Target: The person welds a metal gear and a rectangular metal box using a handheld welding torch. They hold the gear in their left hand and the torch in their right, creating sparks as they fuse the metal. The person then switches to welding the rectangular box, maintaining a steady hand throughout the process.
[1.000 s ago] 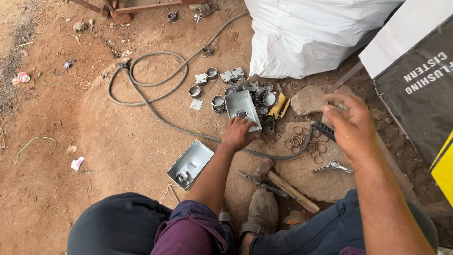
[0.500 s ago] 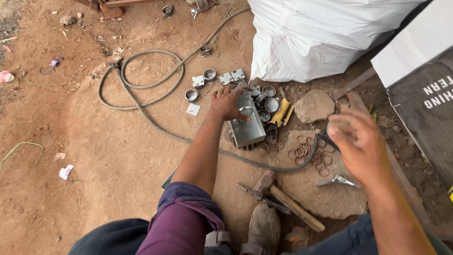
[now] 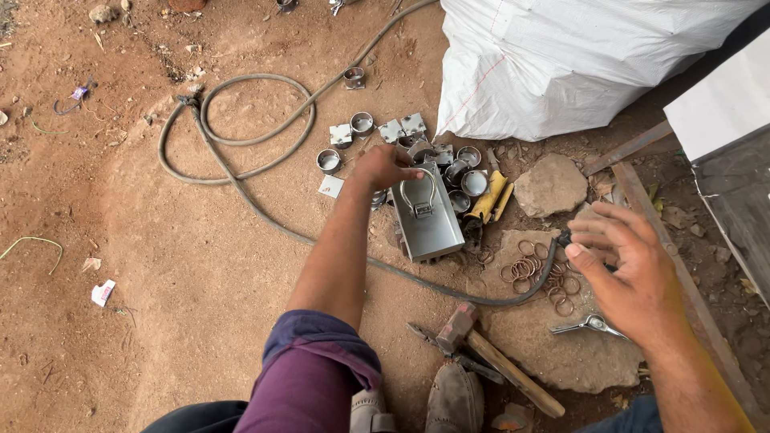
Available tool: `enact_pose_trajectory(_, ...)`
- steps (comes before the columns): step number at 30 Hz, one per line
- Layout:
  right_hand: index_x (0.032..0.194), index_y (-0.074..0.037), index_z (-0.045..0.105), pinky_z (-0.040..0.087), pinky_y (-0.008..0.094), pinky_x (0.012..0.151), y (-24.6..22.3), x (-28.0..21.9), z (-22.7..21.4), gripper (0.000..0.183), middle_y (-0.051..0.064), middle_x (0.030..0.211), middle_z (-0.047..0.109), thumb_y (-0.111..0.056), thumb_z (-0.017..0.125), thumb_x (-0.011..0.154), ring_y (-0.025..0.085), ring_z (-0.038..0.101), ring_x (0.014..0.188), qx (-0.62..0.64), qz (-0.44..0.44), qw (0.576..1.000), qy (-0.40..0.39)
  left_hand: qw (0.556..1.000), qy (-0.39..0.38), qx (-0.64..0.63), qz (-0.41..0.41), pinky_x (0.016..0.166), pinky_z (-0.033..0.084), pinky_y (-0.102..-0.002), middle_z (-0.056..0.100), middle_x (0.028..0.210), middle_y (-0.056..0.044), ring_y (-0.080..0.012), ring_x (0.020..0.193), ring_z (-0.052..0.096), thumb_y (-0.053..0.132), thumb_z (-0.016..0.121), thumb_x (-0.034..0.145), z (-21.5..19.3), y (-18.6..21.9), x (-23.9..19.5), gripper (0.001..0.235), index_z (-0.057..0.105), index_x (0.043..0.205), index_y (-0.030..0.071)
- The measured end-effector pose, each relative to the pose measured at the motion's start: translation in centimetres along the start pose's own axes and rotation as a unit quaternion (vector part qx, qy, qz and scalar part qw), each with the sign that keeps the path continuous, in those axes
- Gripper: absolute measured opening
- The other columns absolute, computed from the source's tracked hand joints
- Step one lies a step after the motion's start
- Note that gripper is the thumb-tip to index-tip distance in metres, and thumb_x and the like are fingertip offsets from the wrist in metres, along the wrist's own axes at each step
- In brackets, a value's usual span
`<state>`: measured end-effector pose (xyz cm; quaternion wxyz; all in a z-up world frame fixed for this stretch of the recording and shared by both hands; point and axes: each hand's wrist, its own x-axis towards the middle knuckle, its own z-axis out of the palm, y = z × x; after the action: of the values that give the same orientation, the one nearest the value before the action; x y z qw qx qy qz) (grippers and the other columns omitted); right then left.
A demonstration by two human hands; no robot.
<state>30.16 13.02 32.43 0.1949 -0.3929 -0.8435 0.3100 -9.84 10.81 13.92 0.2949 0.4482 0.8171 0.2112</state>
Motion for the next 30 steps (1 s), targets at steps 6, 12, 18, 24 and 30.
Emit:
enact_pose_trajectory(6, 0.121, 0.000, 0.068, 0.059, 0.040, 0.092, 0.9, 0.0, -0.3, 0.035, 0.018, 0.147, 0.051, -0.023, 0.068, 0.093, 0.028, 0.068, 0.116, 0.015, 0.006, 1.000, -0.004, 0.994, 0.105, 0.026, 0.017, 0.111, 0.038, -0.048, 0.077, 0.107, 0.002, -0.0197, 0.108, 0.071, 0.035, 0.086, 0.076, 2.8, 0.1, -0.3, 0.028, 0.078, 0.102, 0.026)
enact_pose_trajectory(12, 0.120, -0.001, 0.069, 0.060, 0.040, 0.092, 1.3, 0.1, -0.4, 0.034, 0.019, 0.147, 0.051, -0.023, 0.067, 0.094, 0.028, 0.069, 0.116, 0.004, 0.020, 1.000, -0.005, 0.983, 0.121, 0.135, 0.037, 0.117, 0.030, -0.054, 0.070, 0.122, 0.002, -0.0192, 0.125, 0.059, 0.033, 0.086, 0.077, 3.0, 1.2, -1.0, 0.034, 0.074, 0.109, 0.027)
enact_pose_trajectory(18, 0.120, -0.002, 0.069, 0.061, 0.040, 0.090, 1.8, 0.2, -0.4, 0.035, 0.019, 0.147, 0.050, -0.024, 0.067, 0.093, 0.027, 0.069, 0.116, 0.008, 0.021, 1.000, -0.008, 0.980, 0.099, 0.173, 0.025, 0.120, 0.028, -0.052, 0.070, 0.123, 0.002, -0.0175, 0.124, 0.060, 0.033, 0.086, 0.079, 3.0, 1.8, -1.0, 0.037, 0.073, 0.113, 0.029)
enact_pose_trajectory(24, 0.119, -0.002, 0.070, 0.061, 0.040, 0.090, 2.0, 0.2, -0.5, 0.033, 0.019, 0.147, 0.050, -0.022, 0.068, 0.093, 0.028, 0.069, 0.115, 0.005, 0.016, 1.000, -0.003, 0.974, 0.089, 0.205, 0.036, 0.123, 0.025, -0.051, 0.074, 0.117, 0.000, -0.0166, 0.119, 0.065, 0.037, 0.083, 0.084, 2.7, 1.8, -0.5, 0.035, 0.073, 0.116, 0.029)
enact_pose_trajectory(30, 0.122, -0.005, 0.070, 0.060, 0.041, 0.089, 1.3, 0.2, -0.4, 0.035, 0.018, 0.148, 0.050, -0.024, 0.069, 0.093, 0.028, 0.068, 0.116, 0.003, -0.003, 1.000, -0.011, 0.925, 0.263, 0.209, 0.179, 0.114, 0.026, -0.061, 0.077, 0.112, -0.002, -0.0221, 0.110, 0.066, 0.039, 0.078, 0.068, 2.2, 2.2, -2.1, 0.043, 0.076, 0.110, 0.029)
